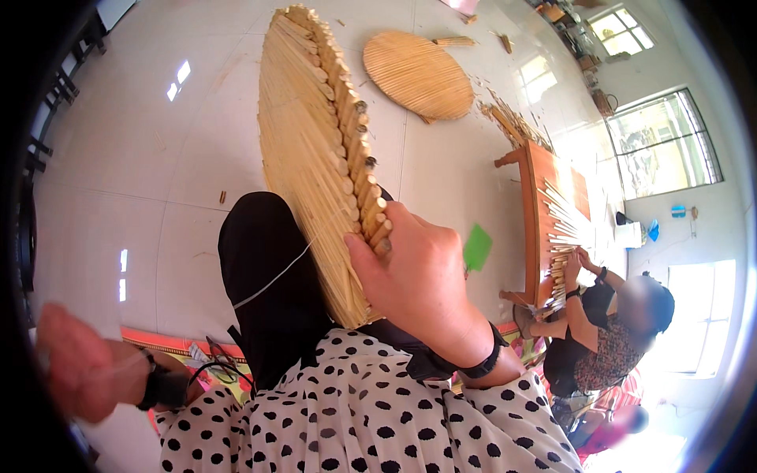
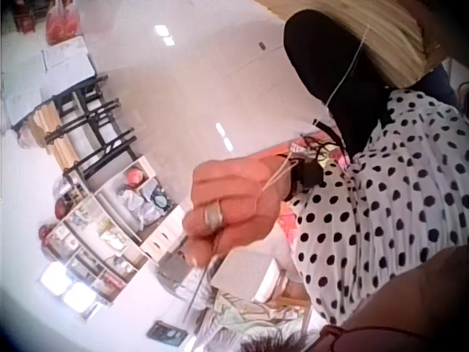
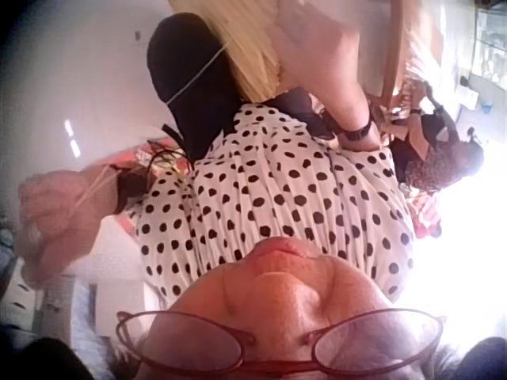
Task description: The person sits on the floor and weaves a fan-shaped bamboo mat using a needle and thread. They repeatedly pass the needle through the bamboo strips, pull the thread tight, and occasionally use scissors to cut the thread.
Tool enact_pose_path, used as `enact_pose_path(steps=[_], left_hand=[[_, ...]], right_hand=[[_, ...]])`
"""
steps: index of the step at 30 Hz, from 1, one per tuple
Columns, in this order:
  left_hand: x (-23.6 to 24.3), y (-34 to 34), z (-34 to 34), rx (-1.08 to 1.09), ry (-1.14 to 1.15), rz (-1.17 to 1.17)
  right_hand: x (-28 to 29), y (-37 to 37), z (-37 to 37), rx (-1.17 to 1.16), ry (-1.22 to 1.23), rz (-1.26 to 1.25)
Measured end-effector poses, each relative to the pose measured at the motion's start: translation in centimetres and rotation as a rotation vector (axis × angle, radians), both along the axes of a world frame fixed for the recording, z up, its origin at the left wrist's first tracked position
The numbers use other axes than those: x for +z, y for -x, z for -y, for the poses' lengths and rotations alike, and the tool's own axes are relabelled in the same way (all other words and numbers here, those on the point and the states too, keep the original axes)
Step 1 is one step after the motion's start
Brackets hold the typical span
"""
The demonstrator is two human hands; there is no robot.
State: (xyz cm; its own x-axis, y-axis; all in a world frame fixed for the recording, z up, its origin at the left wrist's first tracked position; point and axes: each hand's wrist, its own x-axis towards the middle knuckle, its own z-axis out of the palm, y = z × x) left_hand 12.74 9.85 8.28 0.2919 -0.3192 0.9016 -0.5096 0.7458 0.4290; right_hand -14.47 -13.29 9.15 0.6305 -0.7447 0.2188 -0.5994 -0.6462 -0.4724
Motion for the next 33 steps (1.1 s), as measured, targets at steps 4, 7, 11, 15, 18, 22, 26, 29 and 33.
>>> enact_pose_path(steps=[4,7,11,15,18,22,26,29,33], left_hand=[[-0.1,2.9,7.8,0.105,-0.378,0.32],[-2.0,5.2,11.3,0.132,-0.422,0.424],[-3.5,6.1,13.2,0.135,-0.481,0.469],[-4.6,6.2,14.6,0.083,-0.473,0.38],[-5.5,6.9,15.1,-0.058,-0.609,0.135],[-6.7,8.4,15.5,-0.179,-0.74,-0.069],[-6.3,8.8,15.8,-0.247,-0.745,-0.234],[-6.2,9.8,16.5,-0.235,-0.716,-0.299],[-7.2,12.0,16.8,-0.271,-0.75,-0.342]], right_hand=[[-0.7,0.4,0.3,0.01,0.027,0.031],[-0.8,0.7,0.5,0.006,0.011,0.05],[-0.4,0.7,0.4,-0.007,-0.009,0.027],[-0.3,0.3,0.4,-0.001,0.001,0.046],[-0.4,0.4,0.6,-0.002,0.006,0.047],[-0.3,0.1,0.5,-0.028,-0.034,0.069],[-0.1,0.1,0.4,-0.047,-0.052,0.055],[-0.3,0.2,0.5,-0.033,-0.047,0.072],[-0.5,0.1,0.5,-0.026,-0.058,0.093]])
